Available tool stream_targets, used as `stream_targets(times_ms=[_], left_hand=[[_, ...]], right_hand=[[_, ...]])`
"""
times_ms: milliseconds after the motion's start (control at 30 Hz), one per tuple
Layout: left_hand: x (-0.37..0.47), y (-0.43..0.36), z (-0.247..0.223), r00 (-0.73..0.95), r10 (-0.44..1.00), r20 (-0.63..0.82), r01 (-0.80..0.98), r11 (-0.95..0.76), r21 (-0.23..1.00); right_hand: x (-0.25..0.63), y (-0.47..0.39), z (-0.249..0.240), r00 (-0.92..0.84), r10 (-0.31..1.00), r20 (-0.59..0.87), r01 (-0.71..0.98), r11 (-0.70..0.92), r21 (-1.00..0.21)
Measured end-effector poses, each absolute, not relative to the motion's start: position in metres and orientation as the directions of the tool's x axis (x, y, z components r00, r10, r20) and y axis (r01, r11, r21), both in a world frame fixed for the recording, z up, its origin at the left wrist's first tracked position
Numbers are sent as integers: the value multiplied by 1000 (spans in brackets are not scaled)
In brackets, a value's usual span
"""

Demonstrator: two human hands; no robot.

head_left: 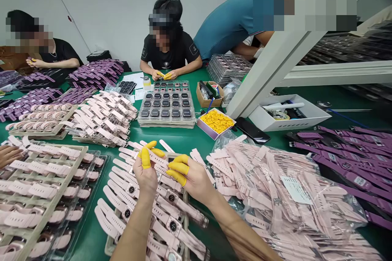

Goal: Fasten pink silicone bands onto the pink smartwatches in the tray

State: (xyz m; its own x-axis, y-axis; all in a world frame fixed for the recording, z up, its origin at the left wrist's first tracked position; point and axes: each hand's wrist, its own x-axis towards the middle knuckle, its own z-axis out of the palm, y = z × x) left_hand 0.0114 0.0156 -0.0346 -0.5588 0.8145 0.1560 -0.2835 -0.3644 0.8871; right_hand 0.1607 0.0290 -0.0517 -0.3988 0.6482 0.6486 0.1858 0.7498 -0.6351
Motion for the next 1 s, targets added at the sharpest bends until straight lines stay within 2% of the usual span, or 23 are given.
stream_targets(times_ms=[100, 200, 267, 333, 400, 467, 533, 600, 700, 800, 1000], left_hand=[[8, 14, -35, -504, 846, 173, -287, -353, 891], [6, 10, -34, -255, 930, 266, -263, -331, 906], [7, 7, -34, -24, 953, 301, -144, -301, 943], [10, 6, -34, 108, 949, 297, 37, -303, 952], [12, 6, -34, 100, 943, 316, 164, -329, 930], [12, 6, -34, 53, 944, 324, 189, -328, 925], [10, 6, -35, 15, 954, 299, 143, -298, 944], [7, 5, -34, 22, 960, 280, 16, -280, 960], [5, 6, -33, 57, 967, 246, -254, -224, 941], [9, 8, -31, 21, 983, 180, -371, -159, 915], [12, 9, -29, -130, 977, 171, -518, -214, 828]], right_hand=[[160, 29, -52, -395, 670, 629, 172, 726, -665], [159, 30, -53, -297, 753, 587, 93, 635, -767], [159, 31, -53, -240, 823, 514, 15, 533, -846], [162, 34, -53, -221, 876, 428, -67, 424, -903], [166, 38, -55, -196, 903, 382, -141, 359, -923], [170, 43, -58, -158, 920, 359, -175, 332, -927], [174, 46, -60, -137, 931, 339, -189, 312, -931], [177, 48, -61, -163, 933, 320, -194, 287, -938], [181, 50, -59, -346, 884, 316, -166, 273, -947], [180, 51, -58, -485, 822, 299, -136, 267, -954], [168, 50, -61, -438, 838, 326, -217, 253, -943]])
